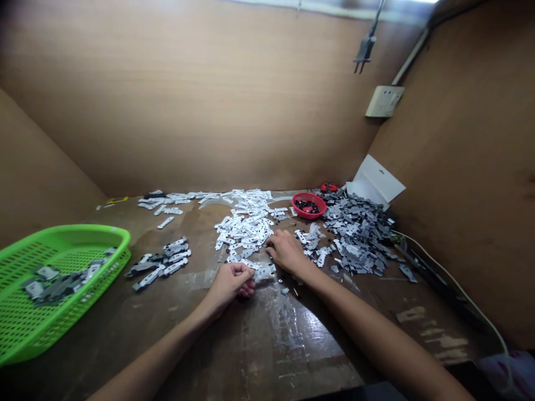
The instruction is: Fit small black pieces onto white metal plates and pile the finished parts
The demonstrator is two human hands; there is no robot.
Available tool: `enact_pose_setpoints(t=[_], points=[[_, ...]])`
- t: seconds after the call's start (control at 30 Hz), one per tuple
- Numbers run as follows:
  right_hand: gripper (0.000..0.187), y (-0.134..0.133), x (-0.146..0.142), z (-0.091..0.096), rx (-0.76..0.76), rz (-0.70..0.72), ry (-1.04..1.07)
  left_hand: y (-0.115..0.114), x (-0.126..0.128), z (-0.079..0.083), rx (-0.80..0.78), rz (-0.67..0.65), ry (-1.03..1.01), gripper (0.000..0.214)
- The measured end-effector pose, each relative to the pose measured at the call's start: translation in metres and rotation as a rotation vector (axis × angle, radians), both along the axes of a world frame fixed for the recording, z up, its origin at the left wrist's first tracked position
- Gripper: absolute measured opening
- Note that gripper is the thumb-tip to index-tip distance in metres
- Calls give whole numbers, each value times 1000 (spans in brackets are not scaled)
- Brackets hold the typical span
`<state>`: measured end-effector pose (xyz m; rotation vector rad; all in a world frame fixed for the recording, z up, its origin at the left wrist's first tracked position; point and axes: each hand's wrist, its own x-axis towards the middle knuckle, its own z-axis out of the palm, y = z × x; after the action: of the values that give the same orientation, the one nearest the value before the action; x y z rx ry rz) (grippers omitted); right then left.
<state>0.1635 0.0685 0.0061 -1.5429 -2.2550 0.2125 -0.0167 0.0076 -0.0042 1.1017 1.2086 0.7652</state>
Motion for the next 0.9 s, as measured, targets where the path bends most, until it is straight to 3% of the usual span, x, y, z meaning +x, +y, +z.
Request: enact_pose_setpoints(t=[0.3, 0.43, 0.57, 0.7, 0.9], points=[[14, -15, 26, 8, -101, 69, 224, -1, 0, 3, 0, -17, -17, 20], [15, -26, 35, 15, -71, 64, 352, 0, 0, 2, -4, -21, -5, 20], [16, -39, 29, 20, -68, 81, 412, -1, 0, 3, 2, -21, 4, 22], [11, -51, 13, 24, -27, 196, 429, -1, -1, 5, 1, -28, -8, 22], [7, -56, -2, 17, -10, 269, 365, -1, -1, 7, -12, -45, -35, 24]])
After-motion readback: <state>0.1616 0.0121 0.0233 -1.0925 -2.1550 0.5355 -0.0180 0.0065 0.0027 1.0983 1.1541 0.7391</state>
